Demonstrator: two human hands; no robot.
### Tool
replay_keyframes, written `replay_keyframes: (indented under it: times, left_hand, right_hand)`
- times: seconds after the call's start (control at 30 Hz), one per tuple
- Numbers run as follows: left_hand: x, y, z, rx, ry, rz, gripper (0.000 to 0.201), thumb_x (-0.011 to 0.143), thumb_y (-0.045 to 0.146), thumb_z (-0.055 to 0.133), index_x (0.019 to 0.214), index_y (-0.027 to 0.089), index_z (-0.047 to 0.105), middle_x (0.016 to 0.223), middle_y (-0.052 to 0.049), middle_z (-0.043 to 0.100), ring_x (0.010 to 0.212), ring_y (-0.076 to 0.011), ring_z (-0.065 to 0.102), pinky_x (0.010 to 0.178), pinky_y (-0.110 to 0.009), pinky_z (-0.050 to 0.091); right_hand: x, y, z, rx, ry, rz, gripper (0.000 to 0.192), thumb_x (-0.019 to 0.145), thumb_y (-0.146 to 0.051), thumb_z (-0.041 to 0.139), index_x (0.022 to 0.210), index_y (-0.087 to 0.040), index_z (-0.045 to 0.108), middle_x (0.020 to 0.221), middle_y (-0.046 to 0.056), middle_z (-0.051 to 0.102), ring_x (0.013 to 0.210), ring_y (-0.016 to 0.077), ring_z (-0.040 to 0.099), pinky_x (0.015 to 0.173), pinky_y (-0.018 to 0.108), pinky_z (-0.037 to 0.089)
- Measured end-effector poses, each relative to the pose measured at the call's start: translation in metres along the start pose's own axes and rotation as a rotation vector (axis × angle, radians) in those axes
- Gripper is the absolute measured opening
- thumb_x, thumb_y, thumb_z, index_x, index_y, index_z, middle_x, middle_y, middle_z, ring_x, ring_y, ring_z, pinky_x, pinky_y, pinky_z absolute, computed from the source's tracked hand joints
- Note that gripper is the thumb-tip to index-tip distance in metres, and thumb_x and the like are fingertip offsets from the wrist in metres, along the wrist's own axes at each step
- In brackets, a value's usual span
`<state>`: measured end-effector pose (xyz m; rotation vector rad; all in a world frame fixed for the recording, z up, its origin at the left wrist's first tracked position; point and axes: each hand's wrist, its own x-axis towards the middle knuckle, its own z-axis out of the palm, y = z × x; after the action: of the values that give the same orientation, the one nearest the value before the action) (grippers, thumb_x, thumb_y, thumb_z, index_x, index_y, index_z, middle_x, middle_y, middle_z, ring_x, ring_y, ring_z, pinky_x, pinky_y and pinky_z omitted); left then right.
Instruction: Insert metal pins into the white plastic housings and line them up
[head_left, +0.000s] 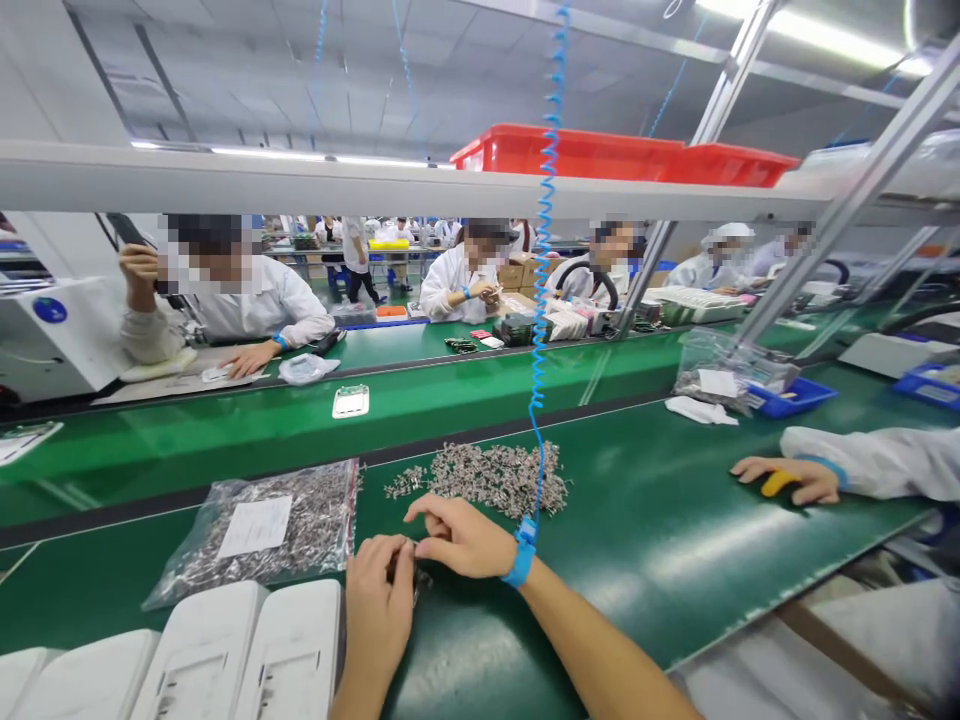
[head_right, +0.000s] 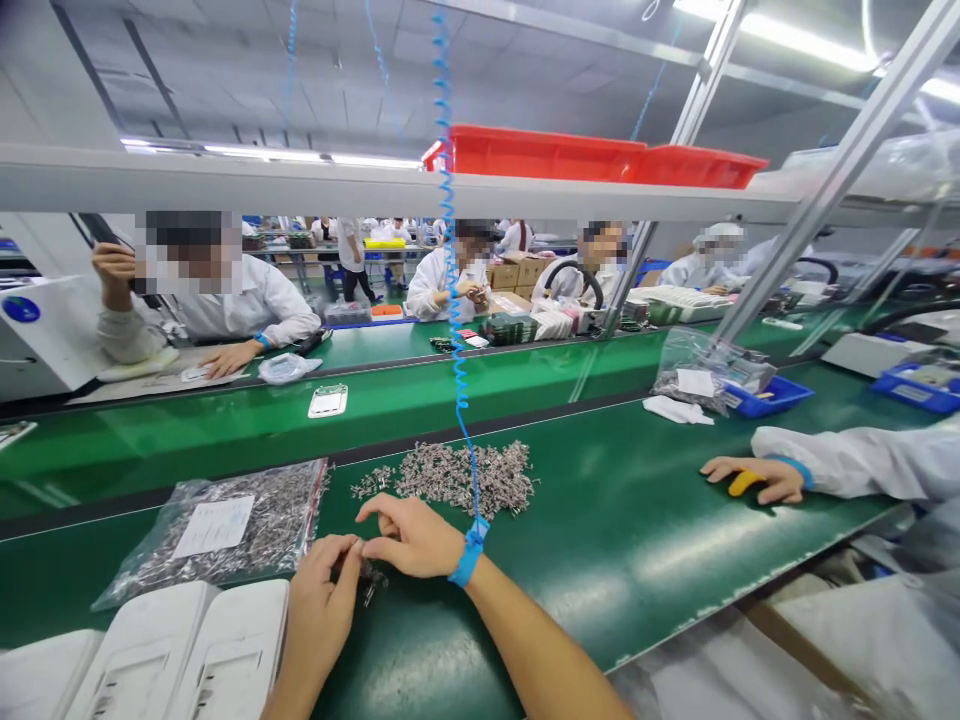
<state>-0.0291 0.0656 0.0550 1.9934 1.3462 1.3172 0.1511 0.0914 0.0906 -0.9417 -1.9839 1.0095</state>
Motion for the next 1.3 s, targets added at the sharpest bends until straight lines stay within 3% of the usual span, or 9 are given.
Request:
replay_keyframes:
  times: [0.17,0.33,0.43,0.53,0.67,0.87,0.97,1.1,1.3]
  left_hand:
    - [0.005,0.011,-0.007,-0.429,-0.330,-0.285,0.038,0.088,0.053,0.058,0.075,0.018,0.063,0.071,0.001,0.053,0.068,-0.0152,0.048,0.062,-0.025,0.037]
    - [0.005,0.015,-0.008,-0.465,-0.413,-0.326,0.040,0.089,0.055,0.057,0.078,0.017,0.062,0.069,0.000,0.054,0.066,-0.0145,0.048,0.062,-0.026,0.037]
    - [0.003,0.016,-0.006,-0.264,-0.301,-0.187,0.033,0.095,0.046,0.051,0.080,0.019,0.063,0.075,-0.002,0.060,0.072,-0.0175,0.054,0.068,-0.030,0.041]
    - [0.000,0.016,-0.004,0.021,-0.138,0.120,0.024,0.098,0.031,0.048,0.083,0.020,0.064,0.081,-0.003,0.064,0.079,-0.0192,0.056,0.075,-0.034,0.039]
    - [-0.002,0.010,-0.004,0.291,0.057,0.362,0.013,0.096,0.018,0.051,0.090,0.019,0.063,0.084,-0.003,0.066,0.081,-0.0193,0.055,0.075,-0.035,0.035]
    - [0.000,0.001,0.004,0.455,0.020,0.341,0.012,0.096,0.018,0.054,0.098,0.017,0.065,0.089,-0.006,0.067,0.083,-0.0220,0.056,0.075,-0.036,0.038]
    - [-0.004,0.003,0.008,0.476,-0.028,0.295,0.020,0.096,0.016,0.052,0.109,0.016,0.067,0.096,-0.008,0.069,0.089,-0.0243,0.057,0.077,-0.037,0.040]
    - [-0.006,0.001,0.011,0.453,-0.100,0.219,0.025,0.095,0.012,0.050,0.114,0.017,0.066,0.102,-0.009,0.071,0.095,-0.0247,0.059,0.080,-0.039,0.041]
    - [-0.003,0.011,0.006,0.214,-0.028,0.120,0.016,0.095,0.014,0.053,0.097,0.018,0.068,0.095,-0.006,0.071,0.092,-0.0206,0.061,0.084,-0.037,0.045]
  right_hand:
    - [-0.001,0.004,-0.015,-0.113,-0.078,-0.328,0.032,0.095,-0.047,0.060,0.093,-0.019,0.075,0.073,0.001,0.059,0.067,0.0113,0.050,0.065,0.024,0.036]
    - [-0.001,0.007,-0.015,0.027,-0.072,-0.199,0.035,0.087,-0.052,0.069,0.083,-0.018,0.074,0.070,0.001,0.059,0.064,0.0112,0.049,0.062,0.024,0.036]
    - [0.000,0.007,-0.008,0.233,0.005,0.089,0.044,0.078,-0.058,0.074,0.073,-0.016,0.062,0.060,-0.004,0.048,0.055,0.0081,0.037,0.053,0.022,0.027]
    - [0.003,0.007,0.003,0.412,-0.011,0.333,0.053,0.074,-0.066,0.071,0.069,-0.018,0.048,0.057,-0.007,0.039,0.052,0.0062,0.029,0.048,0.021,0.021]
    - [0.007,0.007,0.013,0.425,-0.009,0.480,0.047,0.083,-0.062,0.056,0.068,-0.022,0.037,0.054,-0.010,0.027,0.046,0.0063,0.021,0.044,0.021,0.018]
    - [0.007,0.010,-0.005,0.188,0.177,0.387,0.026,0.088,-0.036,0.057,0.071,-0.017,0.053,0.066,-0.003,0.047,0.064,0.0100,0.041,0.060,0.022,0.031]
    - [0.003,0.015,-0.015,0.140,0.203,0.379,0.023,0.089,-0.029,0.057,0.070,-0.017,0.052,0.067,-0.003,0.046,0.068,0.0112,0.040,0.065,0.023,0.029]
    - [-0.003,0.026,-0.022,-0.127,0.082,0.297,0.019,0.090,-0.025,0.056,0.072,-0.018,0.054,0.064,-0.004,0.048,0.064,0.0114,0.041,0.064,0.025,0.026]
    - [-0.007,0.026,-0.027,-0.491,-0.071,0.208,0.017,0.091,-0.024,0.059,0.075,-0.017,0.060,0.068,-0.001,0.059,0.063,0.0123,0.048,0.063,0.026,0.029]
